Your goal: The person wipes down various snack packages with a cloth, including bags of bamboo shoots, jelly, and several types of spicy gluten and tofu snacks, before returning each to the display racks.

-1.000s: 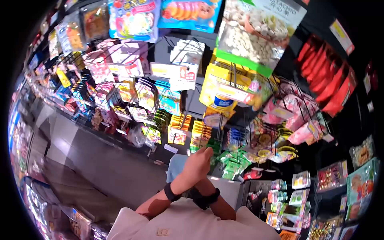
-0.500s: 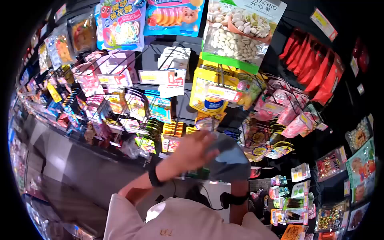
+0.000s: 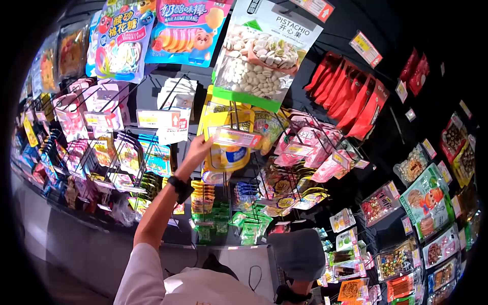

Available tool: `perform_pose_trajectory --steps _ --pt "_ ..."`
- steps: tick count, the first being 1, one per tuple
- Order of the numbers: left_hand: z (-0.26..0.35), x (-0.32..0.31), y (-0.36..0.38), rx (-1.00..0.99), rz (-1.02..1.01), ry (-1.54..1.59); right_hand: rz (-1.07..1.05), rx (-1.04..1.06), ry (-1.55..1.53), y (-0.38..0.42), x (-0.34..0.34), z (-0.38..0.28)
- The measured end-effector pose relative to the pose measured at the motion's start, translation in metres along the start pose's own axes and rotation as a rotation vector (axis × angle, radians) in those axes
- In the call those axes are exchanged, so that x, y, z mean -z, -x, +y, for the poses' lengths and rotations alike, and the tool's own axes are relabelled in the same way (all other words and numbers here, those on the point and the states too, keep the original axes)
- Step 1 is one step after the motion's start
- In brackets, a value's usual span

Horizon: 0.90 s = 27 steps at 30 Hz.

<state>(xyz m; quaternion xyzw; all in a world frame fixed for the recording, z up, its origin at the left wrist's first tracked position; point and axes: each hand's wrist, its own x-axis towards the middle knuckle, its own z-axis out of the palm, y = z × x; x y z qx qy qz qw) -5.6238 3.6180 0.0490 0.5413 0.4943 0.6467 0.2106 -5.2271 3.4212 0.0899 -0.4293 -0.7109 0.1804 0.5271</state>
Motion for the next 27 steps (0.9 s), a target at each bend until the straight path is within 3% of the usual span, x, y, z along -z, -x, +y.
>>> perform_pose_trajectory --steps 4,6,7,8,9,11,12,14,16,17,18,19,23,27 --pt "0.073 -0.015 0.048 -0.211 0.181 -0.192 -0.007 0.009 0.002 0.001 -0.005 -0.002" --pt "0.101 -0.015 0.08 -0.146 0.215 0.017 -0.029 0.023 0.0 -0.002 -0.012 -0.002" --pt "0.077 -0.021 0.091 -0.202 0.255 0.099 -0.038 0.026 -0.005 -0.003 -0.015 -0.004" --pt "0.096 -0.017 0.11 0.094 0.168 0.231 -0.043 0.026 -0.012 -0.005 -0.017 -0.005" --pt "0.091 -0.016 0.125 0.082 0.143 0.138 -0.057 0.026 -0.017 -0.005 -0.021 -0.006" --pt "0.129 -0.019 0.154 0.22 0.079 0.478 -0.086 0.033 -0.02 -0.005 -0.031 -0.009" --pt "0.141 -0.02 0.167 0.23 0.087 0.348 -0.105 0.043 -0.009 -0.004 -0.037 -0.011" --pt "0.149 -0.022 0.193 0.346 0.011 0.411 -0.146 0.062 0.01 -0.002 -0.051 -0.014" --pt "0.154 -0.029 0.214 0.144 0.049 0.199 -0.203 0.082 0.1 0.0 -0.072 -0.015" --pt "0.164 -0.024 0.223 0.188 -0.013 0.111 -0.226 0.097 0.156 0.001 -0.089 -0.013" --pt "0.162 -0.031 0.232 0.097 0.064 0.126 -0.244 0.111 0.212 0.003 -0.11 -0.012" --pt "0.164 -0.03 0.236 0.046 0.08 0.094 -0.114 0.157 -0.069 0.015 -0.138 -0.003" --pt "0.168 -0.024 0.246 -0.007 0.183 -0.003 -0.42 0.163 -0.215 0.042 -0.166 -0.012" --pt "0.169 -0.014 0.254 -0.007 0.262 -0.021 -0.483 0.228 -0.294 0.031 -0.17 0.011"
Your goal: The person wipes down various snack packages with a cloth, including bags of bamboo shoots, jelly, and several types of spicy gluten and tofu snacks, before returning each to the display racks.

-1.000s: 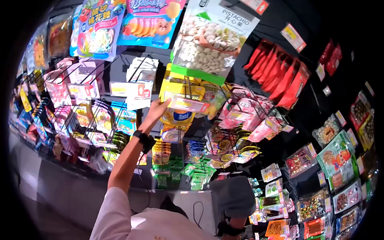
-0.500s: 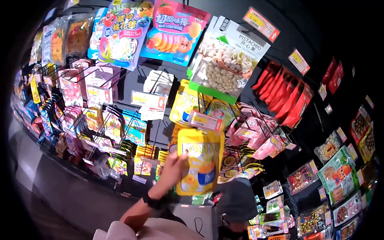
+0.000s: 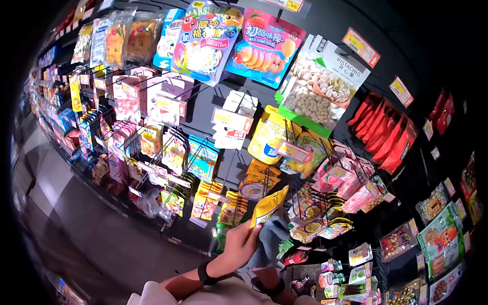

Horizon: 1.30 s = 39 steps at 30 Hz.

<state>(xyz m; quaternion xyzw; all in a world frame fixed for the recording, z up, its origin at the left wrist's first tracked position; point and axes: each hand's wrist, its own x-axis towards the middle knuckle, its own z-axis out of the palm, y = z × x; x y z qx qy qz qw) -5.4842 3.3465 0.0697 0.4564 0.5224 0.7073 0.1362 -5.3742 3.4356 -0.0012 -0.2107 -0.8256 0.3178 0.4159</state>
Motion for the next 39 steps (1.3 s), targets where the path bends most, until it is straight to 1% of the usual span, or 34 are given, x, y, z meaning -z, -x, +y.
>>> perform_pose_trajectory --steps 1,3,4,5,6,8,10,11,12,13,14,15,17,18,19,20,21,22,23,24,25,26,27,28,29,31,32,33,34,35,37,38,39 --pt "0.0 0.009 0.003 0.092 -0.046 -0.085 -0.01 -0.02 -0.053 -0.003 0.003 0.015" --pt "-0.01 0.014 0.003 0.14 0.146 0.211 -0.044 -0.068 -0.156 -0.008 0.004 0.043" --pt "-0.002 0.018 -0.003 0.093 0.224 0.329 -0.07 -0.082 -0.198 -0.007 -0.002 0.053" --pt "0.01 0.023 -0.01 0.118 0.302 0.433 -0.095 -0.084 -0.223 -0.003 -0.01 0.062" --pt "0.015 0.033 -0.012 0.142 0.293 0.401 -0.112 -0.076 -0.244 -0.001 -0.02 0.063" --pt "0.016 0.046 -0.014 0.205 0.294 0.372 -0.121 -0.08 -0.196 -0.007 -0.041 0.027" --pt "0.014 0.038 -0.012 0.186 0.307 0.413 -0.129 -0.085 -0.145 -0.018 -0.044 -0.005" --pt "0.01 0.033 -0.006 0.186 0.308 0.458 -0.135 0.029 -0.017 -0.022 -0.037 -0.014" --pt "0.0 0.029 -0.004 0.125 0.299 0.355 -0.141 0.138 0.114 -0.025 -0.028 -0.022" --pt "-0.005 0.025 0.0 0.142 0.272 0.39 -0.149 0.243 0.248 -0.029 -0.021 -0.028" --pt "-0.007 0.022 0.001 0.158 0.257 0.38 -0.089 0.262 0.095 -0.039 -0.016 -0.034" --pt "-0.008 0.021 0.002 0.171 0.241 0.371 -0.132 0.123 0.153 -0.045 -0.011 -0.028" --pt "-0.007 0.022 -0.006 0.178 0.289 0.515 -0.027 0.255 0.251 -0.073 -0.006 -0.041" --pt "0.001 0.03 -0.012 0.198 0.284 0.532 -0.032 0.256 0.257 -0.073 -0.006 -0.038" --pt "0.006 0.039 -0.017 0.206 0.27 0.515 0.014 0.22 0.35 -0.072 -0.01 -0.03" --pt "0.002 0.045 -0.018 0.214 0.291 0.565 0.063 0.189 0.439 -0.073 -0.015 -0.015" --pt "-0.003 0.05 -0.022 0.214 0.315 0.612 -0.053 -0.028 0.103 -0.051 -0.025 0.068" --pt "-0.004 0.053 -0.027 0.187 0.344 0.638 -0.058 -0.007 0.093 -0.046 -0.022 0.058" --pt "-0.007 0.055 -0.032 0.165 0.357 0.63 0.034 0.137 0.181 -0.041 -0.011 0.03" --pt "-0.009 0.055 -0.035 0.241 0.365 0.707 0.129 0.274 0.268 -0.036 0.001 -0.003" --pt "-0.014 0.053 -0.036 0.333 0.367 0.785 0.228 0.397 0.36 -0.031 0.01 -0.022" --pt "-0.03 0.047 -0.037 0.364 0.361 0.812 0.29 0.404 0.436 -0.031 0.016 -0.028" --pt "-0.043 0.043 -0.037 0.381 0.338 0.847 0.095 0.315 0.326 -0.034 0.031 -0.048" --pt "-0.052 0.041 -0.034 0.431 0.32 0.832 0.093 0.299 0.337 -0.034 0.033 -0.051" --pt "-0.059 0.038 -0.032 0.474 0.302 0.818 0.09 0.159 0.174 -0.035 0.033 -0.053" --pt "-0.063 0.024 -0.026 0.527 0.221 0.887 0.09 -0.095 -0.159 -0.047 0.026 -0.056" --pt "-0.062 0.019 -0.02 0.526 0.158 0.958 0.087 -0.224 -0.328 -0.05 0.02 -0.057" --pt "-0.067 0.013 -0.018 0.544 0.105 0.939 0.082 -0.357 -0.498 -0.051 0.014 -0.059" --pt "-0.071 0.009 -0.011 0.588 0.116 0.901 0.118 -0.248 -0.677 -0.049 0.005 -0.068" --pt "-0.074 0.004 -0.006 0.631 0.126 0.863 0.027 -0.155 -0.323 -0.044 0.005 -0.064" --pt "-0.063 0.006 -0.007 0.675 0.153 0.844 0.003 -0.221 -0.037 -0.028 -0.01 -0.032" --pt "-0.057 0.008 -0.009 0.712 0.173 0.822 -0.054 -0.063 -0.047 -0.036 -0.02 -0.064" --pt "-0.055 0.012 -0.013 0.667 0.151 0.748 -0.053 0.043 0.419 -0.033 -0.012 -0.103"
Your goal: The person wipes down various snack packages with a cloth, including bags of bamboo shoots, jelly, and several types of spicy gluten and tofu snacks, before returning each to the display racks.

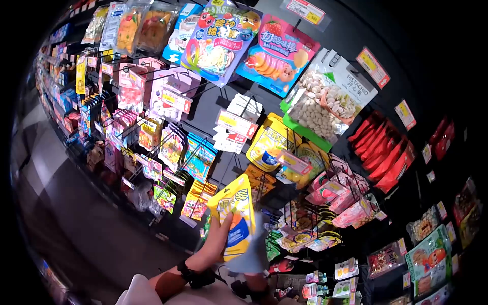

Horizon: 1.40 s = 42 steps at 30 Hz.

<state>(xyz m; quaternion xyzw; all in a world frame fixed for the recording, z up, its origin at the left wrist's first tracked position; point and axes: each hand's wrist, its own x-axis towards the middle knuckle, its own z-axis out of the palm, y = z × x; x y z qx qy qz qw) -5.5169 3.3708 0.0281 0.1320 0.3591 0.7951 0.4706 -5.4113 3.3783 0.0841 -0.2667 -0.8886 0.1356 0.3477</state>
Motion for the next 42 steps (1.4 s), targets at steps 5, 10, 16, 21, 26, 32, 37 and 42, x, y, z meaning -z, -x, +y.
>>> perform_pose_trajectory --steps 5,10,16,21,26,32,37,42 --pt "0.008 0.006 0.004 0.001 -0.056 -0.009 -0.08 0.035 -0.095 0.041 -0.037 0.015" --pt "-0.008 0.04 0.007 -0.131 -0.466 -0.166 -0.278 0.158 -0.39 0.063 -0.079 0.096" --pt "0.028 0.022 -0.002 0.232 -0.154 0.486 -0.328 0.259 -0.139 0.084 -0.114 0.111" --pt "-0.006 0.059 -0.021 0.186 -0.472 0.721 -0.104 0.291 -0.152 0.064 -0.113 0.07" --pt "0.009 0.042 -0.003 0.246 -0.417 0.515 -0.155 -0.222 -0.921 0.069 -0.078 0.086" --pt "0.01 0.028 -0.003 0.164 -0.551 0.151 0.013 -0.069 -2.169 0.111 -0.101 0.204" --pt "-0.014 0.019 -0.022 0.213 -0.52 0.1 0.382 -0.032 0.093 0.082 -0.05 0.136" --pt "-0.003 -0.001 -0.023 0.041 -0.325 -0.299 0.293 -0.447 -0.345 0.093 -0.058 0.155"
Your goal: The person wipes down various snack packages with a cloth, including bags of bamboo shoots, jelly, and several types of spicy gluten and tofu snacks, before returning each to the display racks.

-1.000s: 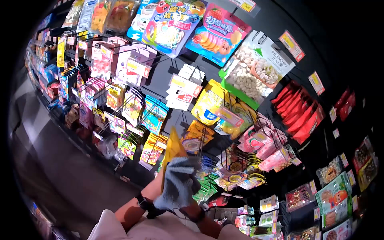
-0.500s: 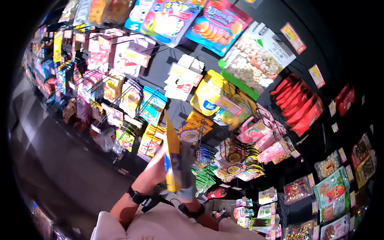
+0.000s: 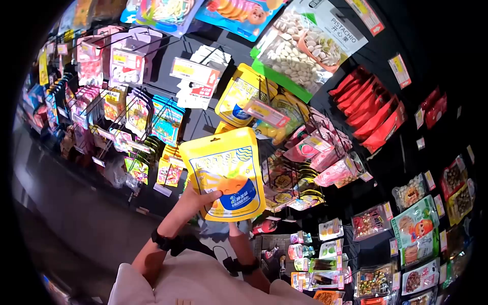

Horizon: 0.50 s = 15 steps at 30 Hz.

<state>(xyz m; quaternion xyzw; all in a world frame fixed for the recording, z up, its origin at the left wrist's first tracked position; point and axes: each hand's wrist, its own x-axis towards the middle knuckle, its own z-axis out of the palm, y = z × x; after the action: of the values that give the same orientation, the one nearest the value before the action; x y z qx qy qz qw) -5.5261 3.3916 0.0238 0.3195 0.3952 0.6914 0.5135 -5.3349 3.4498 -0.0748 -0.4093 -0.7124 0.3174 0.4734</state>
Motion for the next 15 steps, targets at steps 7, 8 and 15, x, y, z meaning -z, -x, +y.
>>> perform_pose_trajectory --steps 7,8,15 --pt "-0.008 -0.01 -0.038 -0.031 -0.033 -0.007 -0.346 -0.264 -0.096 -0.048 0.007 0.0" --pt "-0.006 -0.013 -0.046 -0.011 -0.015 -0.035 -0.303 -0.2 -0.094 -0.051 0.009 -0.002" --pt "0.021 -0.043 -0.071 -0.1 0.107 -0.037 -0.44 -0.38 -0.315 -0.095 0.011 -0.015"
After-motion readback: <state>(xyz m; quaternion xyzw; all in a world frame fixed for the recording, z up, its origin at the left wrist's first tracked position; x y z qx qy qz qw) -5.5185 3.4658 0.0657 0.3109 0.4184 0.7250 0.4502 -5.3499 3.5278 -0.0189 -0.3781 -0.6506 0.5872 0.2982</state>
